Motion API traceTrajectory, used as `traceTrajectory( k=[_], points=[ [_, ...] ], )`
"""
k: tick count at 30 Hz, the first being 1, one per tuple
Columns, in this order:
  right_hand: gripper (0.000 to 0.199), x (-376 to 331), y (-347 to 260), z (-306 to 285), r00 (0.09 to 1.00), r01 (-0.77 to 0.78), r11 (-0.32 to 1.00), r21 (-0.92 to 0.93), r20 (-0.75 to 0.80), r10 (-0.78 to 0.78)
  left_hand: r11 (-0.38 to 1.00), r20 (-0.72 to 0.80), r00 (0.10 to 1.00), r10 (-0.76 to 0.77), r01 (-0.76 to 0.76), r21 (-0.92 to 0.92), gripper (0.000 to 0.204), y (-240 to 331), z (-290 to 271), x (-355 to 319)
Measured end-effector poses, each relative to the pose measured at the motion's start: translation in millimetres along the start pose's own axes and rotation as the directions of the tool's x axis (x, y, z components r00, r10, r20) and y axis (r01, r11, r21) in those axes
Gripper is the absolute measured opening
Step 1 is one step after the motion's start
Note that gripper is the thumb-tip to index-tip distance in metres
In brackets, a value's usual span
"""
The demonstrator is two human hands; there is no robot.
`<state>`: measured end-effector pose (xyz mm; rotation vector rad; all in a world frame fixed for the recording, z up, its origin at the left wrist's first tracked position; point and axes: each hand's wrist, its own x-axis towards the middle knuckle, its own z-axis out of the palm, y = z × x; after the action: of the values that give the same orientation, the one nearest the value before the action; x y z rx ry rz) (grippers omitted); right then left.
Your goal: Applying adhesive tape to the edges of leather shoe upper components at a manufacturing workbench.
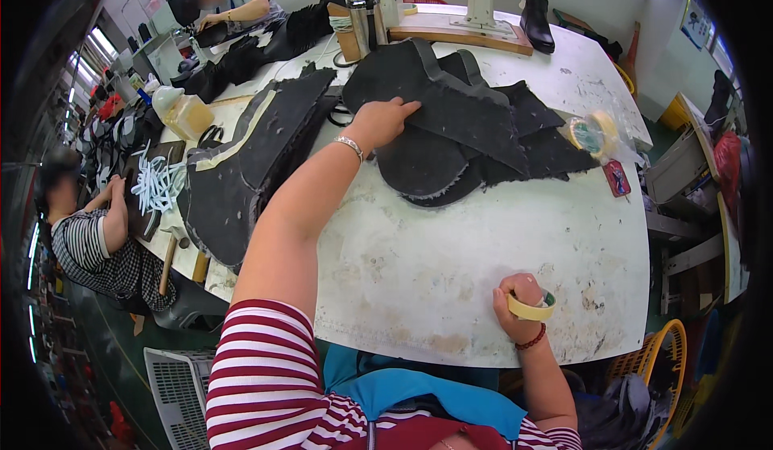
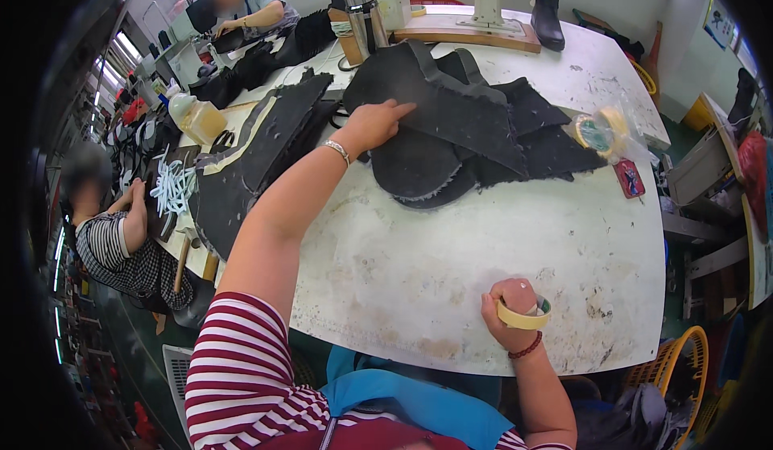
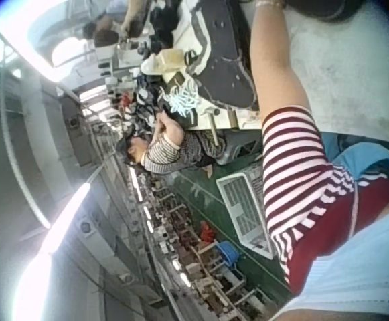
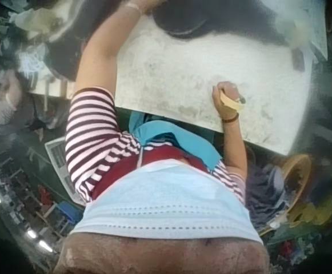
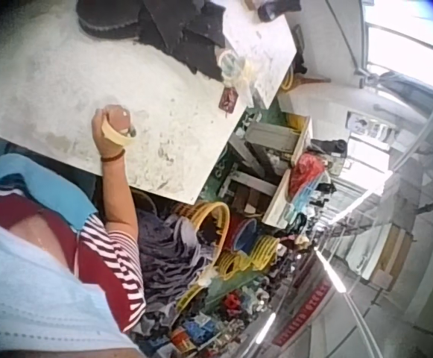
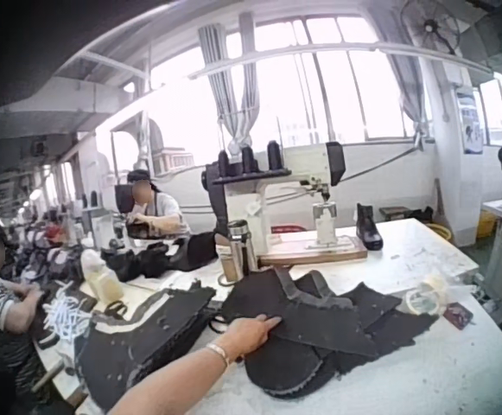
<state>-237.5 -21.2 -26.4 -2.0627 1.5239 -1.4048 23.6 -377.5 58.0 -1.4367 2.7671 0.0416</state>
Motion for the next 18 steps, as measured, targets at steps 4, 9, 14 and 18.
traceTrajectory(
  k=[4, 9, 14, 18],
  points=[
    [0.019, -0.8, 4.2, 0.6, 0.999, -0.009, 1.0, 0.002, -0.041, 0.009, 0.97, -0.279, 0.939, 0.202, -0.153, 0.186, 0.065, -10.5, 25.8, 4.4],
    [0.019, 0.1, 3.5, 2.7, 1.0, -0.007, 1.0, -0.007, 0.001, 0.007, 0.951, -0.403, 0.898, 0.176, -0.05, 0.304, 0.022, -15.6, 8.8, 10.0],
    [0.015, -7.5, 4.2, -3.8, 0.994, -0.024, 0.994, 0.106, -0.105, 0.035, 0.901, -0.49, 0.764, 0.42, -0.289, 0.323, 0.015, 71.4, -58.4, -42.4],
    [0.006, -14.1, 0.8, -19.8, 0.95, 0.035, 0.974, 0.226, -0.31, 0.038, 0.794, -0.317, 0.753, 0.576, -0.423, 0.437, 0.012, 151.2, -34.6, -139.6]
  ],
)
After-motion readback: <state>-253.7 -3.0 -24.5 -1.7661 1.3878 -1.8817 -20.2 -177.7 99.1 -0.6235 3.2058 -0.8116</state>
